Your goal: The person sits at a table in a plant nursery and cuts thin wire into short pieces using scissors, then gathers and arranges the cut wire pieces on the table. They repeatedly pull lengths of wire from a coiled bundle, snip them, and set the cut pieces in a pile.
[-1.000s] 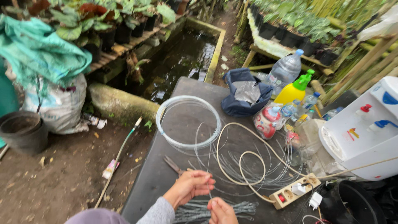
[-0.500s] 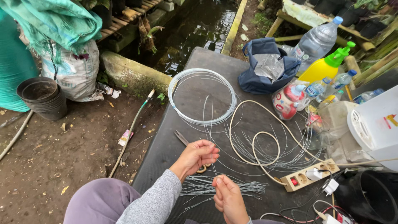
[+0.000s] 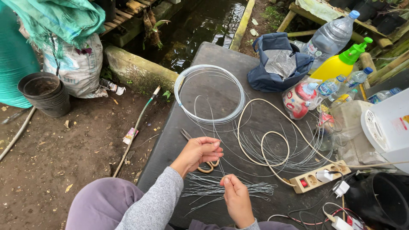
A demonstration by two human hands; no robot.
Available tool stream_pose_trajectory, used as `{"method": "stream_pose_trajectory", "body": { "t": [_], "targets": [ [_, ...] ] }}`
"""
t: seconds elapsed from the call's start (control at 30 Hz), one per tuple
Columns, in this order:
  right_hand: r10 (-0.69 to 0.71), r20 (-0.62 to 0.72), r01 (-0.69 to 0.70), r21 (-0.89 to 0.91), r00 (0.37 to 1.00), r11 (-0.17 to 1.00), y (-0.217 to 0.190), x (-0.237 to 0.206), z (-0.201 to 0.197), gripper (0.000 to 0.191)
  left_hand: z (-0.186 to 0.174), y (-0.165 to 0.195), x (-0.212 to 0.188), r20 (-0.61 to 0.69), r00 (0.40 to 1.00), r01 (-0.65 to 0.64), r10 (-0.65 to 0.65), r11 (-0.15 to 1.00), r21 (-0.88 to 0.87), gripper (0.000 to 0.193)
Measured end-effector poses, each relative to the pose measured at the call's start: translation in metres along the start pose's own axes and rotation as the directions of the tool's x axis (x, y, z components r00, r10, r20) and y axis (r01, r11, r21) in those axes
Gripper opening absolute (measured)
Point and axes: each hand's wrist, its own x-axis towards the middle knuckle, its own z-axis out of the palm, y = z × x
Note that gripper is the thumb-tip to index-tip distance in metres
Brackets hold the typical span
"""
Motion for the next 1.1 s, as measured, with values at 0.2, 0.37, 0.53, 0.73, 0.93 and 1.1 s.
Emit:
{"method": "stream_pose_trajectory", "body": {
  "t": [0.2,0.37,0.53,0.73,0.93,1.1],
  "targets": [
    [-0.073,-0.005,0.072,-0.093,0.997,0.993,-0.007,-0.005,0.000,0.026,-0.003,0.004,-0.001,0.048,0.998,0.032,-0.031,0.999,-0.014,0.026],
    [-0.130,-0.063,0.109,-0.263,0.990,0.959,-0.012,-0.007,0.004,0.027,0.007,-0.010,0.003,0.089,0.996,0.039,-0.030,0.994,-0.101,0.036],
    [-0.178,-0.131,0.110,-0.412,0.975,0.904,-0.015,-0.004,0.005,0.028,0.019,-0.026,0.006,0.112,0.993,0.074,-0.041,0.949,-0.308,0.041],
    [-0.189,-0.142,0.101,-0.473,0.972,0.875,-0.018,-0.002,0.009,0.027,0.025,-0.032,0.001,-0.038,0.995,0.082,-0.090,0.982,-0.172,0.039],
    [-0.273,0.006,0.227,-0.573,0.962,0.788,-0.023,-0.012,0.023,0.020,0.013,-0.020,0.006,-0.189,0.973,0.128,-0.134,0.991,-0.046,0.057],
    [-0.276,0.030,0.239,-0.598,0.961,0.765,-0.029,-0.015,0.027,0.015,-0.001,-0.010,0.012,-0.029,0.981,0.177,-0.190,0.953,-0.247,0.071]
  ]
}}
